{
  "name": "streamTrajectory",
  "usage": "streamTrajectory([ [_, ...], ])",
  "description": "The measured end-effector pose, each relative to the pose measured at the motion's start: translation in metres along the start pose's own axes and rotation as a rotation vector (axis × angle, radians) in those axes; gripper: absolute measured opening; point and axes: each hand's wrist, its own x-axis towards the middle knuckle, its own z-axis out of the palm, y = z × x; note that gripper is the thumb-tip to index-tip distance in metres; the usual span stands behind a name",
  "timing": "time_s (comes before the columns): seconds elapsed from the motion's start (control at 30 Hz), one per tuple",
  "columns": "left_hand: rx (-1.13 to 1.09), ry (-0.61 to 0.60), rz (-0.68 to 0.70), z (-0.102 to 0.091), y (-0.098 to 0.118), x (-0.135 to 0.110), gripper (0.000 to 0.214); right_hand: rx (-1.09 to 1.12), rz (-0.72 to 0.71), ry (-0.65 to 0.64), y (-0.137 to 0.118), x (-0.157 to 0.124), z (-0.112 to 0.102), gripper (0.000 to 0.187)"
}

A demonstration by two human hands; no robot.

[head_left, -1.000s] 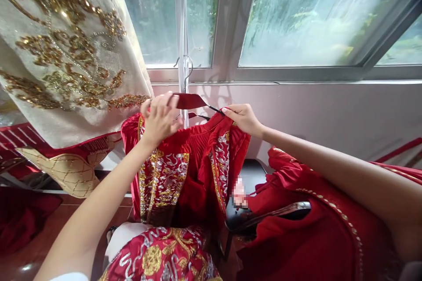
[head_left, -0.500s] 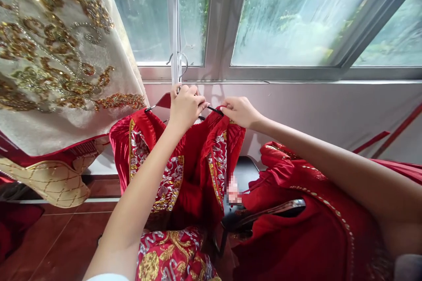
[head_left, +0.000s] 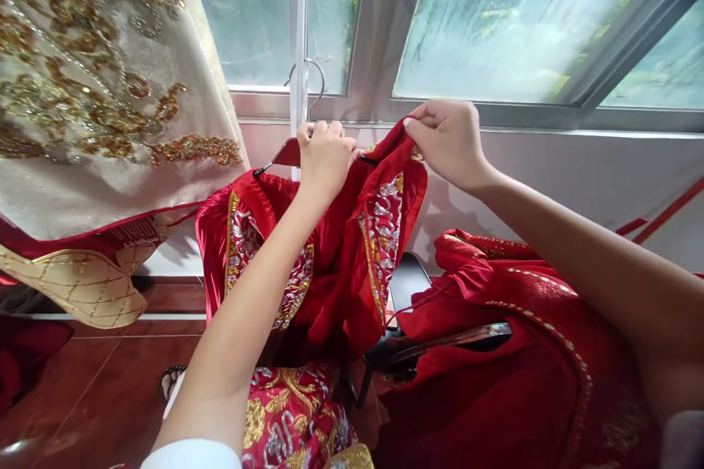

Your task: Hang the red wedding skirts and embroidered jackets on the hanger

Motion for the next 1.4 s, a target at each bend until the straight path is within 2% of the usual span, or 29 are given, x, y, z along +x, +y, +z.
streamTrajectory([
  [0.07, -0.013, 0.004, -0.025, 0.002, 0.003, 0.003, 0.033, -0.069, -0.075, -0.023, -0.009, -0.01, 0.003, 0.024],
  [0.17, -0.024, -0.005, -0.056, 0.003, 0.005, 0.005, 0.034, -0.157, -0.162, -0.122, -0.024, -0.031, 0.018, 0.025],
  [0.3, -0.017, 0.029, -0.058, 0.008, -0.002, 0.005, 0.033, -0.26, -0.195, -0.289, -0.038, -0.054, 0.041, 0.025],
  [0.37, 0.014, 0.035, -0.035, 0.009, -0.008, 0.004, 0.032, -0.284, -0.214, -0.397, -0.045, -0.055, 0.042, 0.025],
  [0.43, 0.063, 0.021, -0.012, 0.008, -0.013, 0.001, 0.031, -0.281, -0.232, -0.466, -0.048, -0.047, 0.034, 0.026],
  [0.57, 0.119, -0.008, 0.013, -0.003, -0.015, -0.003, 0.032, -0.397, -0.249, -0.491, -0.03, -0.028, 0.007, 0.035],
  [0.67, 0.132, -0.03, 0.01, -0.01, -0.014, -0.006, 0.033, -0.63, -0.305, -0.668, -0.005, -0.026, 0.007, 0.059],
  [0.7, 0.147, -0.036, 0.01, -0.011, -0.014, -0.006, 0.033, -0.693, -0.312, -0.724, 0.001, -0.027, 0.011, 0.058],
  [0.77, 0.173, -0.038, 0.017, -0.011, -0.014, -0.007, 0.033, -0.749, -0.288, -0.796, 0.005, -0.028, 0.019, 0.04],
  [0.83, 0.164, -0.029, 0.017, -0.009, -0.014, -0.008, 0.034, -0.704, -0.235, -0.805, 0.004, -0.027, 0.021, 0.018],
  [0.87, 0.149, -0.023, 0.009, -0.008, -0.013, -0.008, 0.035, -0.656, -0.206, -0.788, 0.003, -0.025, 0.019, 0.013],
  [0.97, 0.119, -0.023, -0.026, -0.004, -0.01, -0.006, 0.036, -0.522, -0.131, -0.613, 0.005, -0.017, 0.005, 0.013],
  [1.07, 0.117, -0.032, -0.056, 0.002, -0.007, -0.003, 0.035, -0.49, -0.131, -0.432, 0.012, -0.011, -0.007, 0.018],
  [1.13, 0.121, -0.022, -0.061, 0.005, -0.007, -0.001, 0.034, -0.455, -0.173, -0.494, 0.014, -0.012, -0.009, 0.02],
  [1.23, 0.15, -0.017, -0.045, 0.007, -0.009, -0.001, 0.033, -0.356, -0.237, -0.784, 0.012, -0.016, -0.006, 0.024],
  [1.27, 0.164, -0.02, -0.036, 0.007, -0.01, -0.002, 0.033, -0.322, -0.243, -0.843, 0.012, -0.017, -0.005, 0.026],
  [1.3, 0.175, -0.022, -0.027, 0.006, -0.011, -0.002, 0.033, -0.291, -0.236, -0.847, 0.013, -0.017, -0.003, 0.027],
  [1.33, 0.18, -0.022, -0.02, 0.004, -0.011, -0.004, 0.033, -0.264, -0.22, -0.797, 0.015, -0.017, -0.002, 0.027],
  [1.4, 0.173, -0.013, -0.005, 0.001, -0.013, -0.006, 0.032, -0.202, -0.186, -0.615, 0.022, -0.015, 0.002, 0.028],
])
